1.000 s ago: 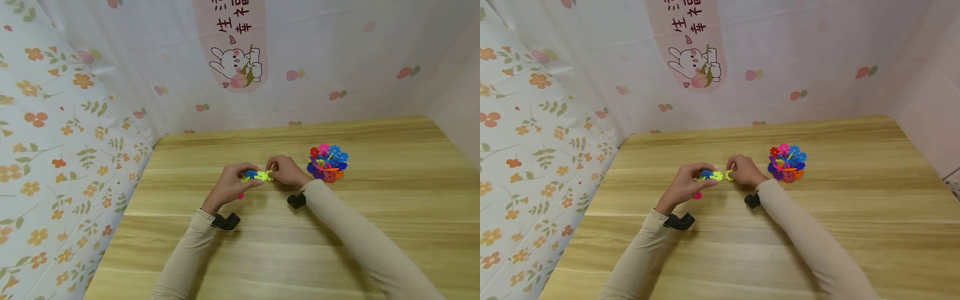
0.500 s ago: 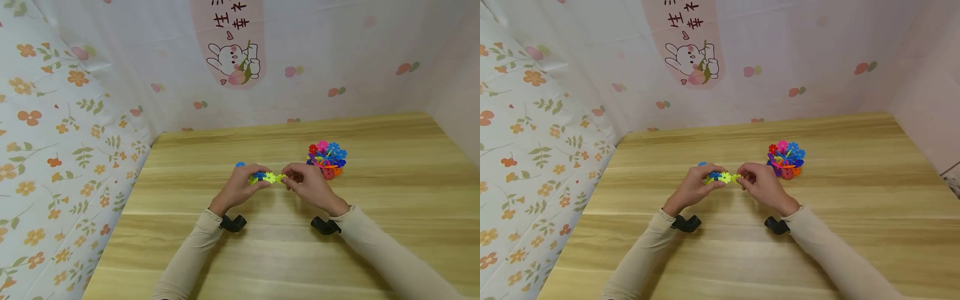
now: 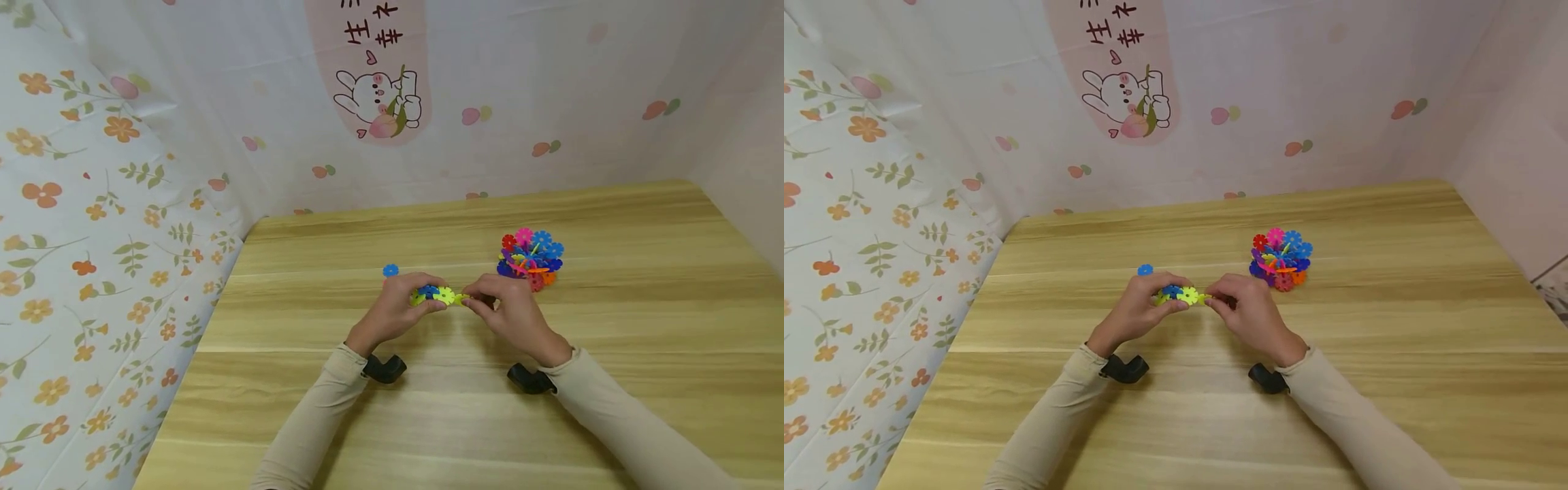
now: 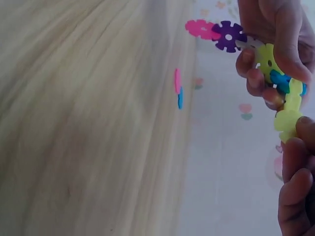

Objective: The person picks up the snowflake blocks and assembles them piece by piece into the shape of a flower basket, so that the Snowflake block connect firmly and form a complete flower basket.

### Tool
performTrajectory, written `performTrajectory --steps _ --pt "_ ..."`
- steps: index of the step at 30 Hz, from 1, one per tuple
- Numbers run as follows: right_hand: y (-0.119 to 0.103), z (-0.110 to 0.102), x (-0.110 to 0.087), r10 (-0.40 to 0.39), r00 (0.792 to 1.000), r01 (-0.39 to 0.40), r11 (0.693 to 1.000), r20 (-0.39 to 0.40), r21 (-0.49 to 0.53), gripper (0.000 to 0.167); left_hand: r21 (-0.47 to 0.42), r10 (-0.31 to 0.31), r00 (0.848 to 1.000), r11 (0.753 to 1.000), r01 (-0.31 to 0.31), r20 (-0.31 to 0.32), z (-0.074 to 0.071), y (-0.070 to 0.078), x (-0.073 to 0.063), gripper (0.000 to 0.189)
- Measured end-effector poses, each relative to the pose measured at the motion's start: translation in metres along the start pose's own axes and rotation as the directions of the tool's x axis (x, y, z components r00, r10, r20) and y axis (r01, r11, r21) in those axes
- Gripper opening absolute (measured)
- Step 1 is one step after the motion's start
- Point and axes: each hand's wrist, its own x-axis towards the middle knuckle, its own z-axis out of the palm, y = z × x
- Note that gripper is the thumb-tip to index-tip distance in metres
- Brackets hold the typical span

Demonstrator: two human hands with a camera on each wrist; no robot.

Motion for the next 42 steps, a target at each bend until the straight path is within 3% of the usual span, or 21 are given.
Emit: performTrajectory --steps 2,6,8,13,16,21,30,35,38,42 --pt "-0.001 -0.001 0.000 -0.005 1.000 0.005 1.000 0.011 0.006 0.014 -0.005 -0.002 1.000 1.000 0.002 0.004 0.000 0.001 -0.001 0.029" --pt "-0.002 -0.003 0.001 0.101 0.995 -0.103 0.987 0.025 0.125 0.013 -0.051 -0.021 1.000 0.998 0.021 0.000 0.001 0.003 0.000 0.027" --pt "-0.003 -0.003 0.000 0.146 0.989 -0.145 0.973 0.009 0.180 0.012 -0.092 -0.034 0.999 0.995 0.034 -0.005 0.002 0.004 0.000 0.026" --pt "-0.002 -0.001 -0.002 0.165 0.984 -0.150 0.969 -0.062 0.196 0.012 -0.203 -0.072 0.997 0.977 0.069 -0.006 0.006 0.005 0.002 0.025" --pt "-0.002 0.000 -0.005 0.206 0.975 -0.182 0.957 -0.088 0.224 0.012 -0.221 -0.084 0.996 0.972 0.083 0.003 0.009 0.005 0.001 0.024" --pt "-0.002 -0.003 -0.005 0.230 0.971 -0.208 0.948 -0.071 0.241 0.010 -0.225 -0.087 0.996 0.971 0.087 0.010 0.012 0.005 -0.001 0.024" --pt "-0.005 -0.001 -0.005 0.176 0.982 -0.159 0.966 -0.068 0.205 0.010 -0.132 -0.033 0.999 0.991 0.032 -0.006 0.011 0.008 0.001 0.026" --pt "-0.009 0.002 -0.003 0.175 0.981 -0.153 0.962 -0.082 0.225 0.011 -0.133 -0.024 1.000 0.991 0.021 -0.019 0.012 0.011 0.001 0.025" --pt "-0.008 0.006 -0.002 0.182 0.980 -0.156 0.956 -0.084 0.247 0.012 -0.155 -0.023 1.000 0.988 0.023 0.005 0.011 0.011 0.000 0.025" --pt "-0.005 0.009 0.001 0.227 0.974 -0.214 0.942 -0.022 0.259 0.008 -0.193 -0.074 0.995 0.977 0.087 0.073 0.006 0.006 -0.001 0.027"
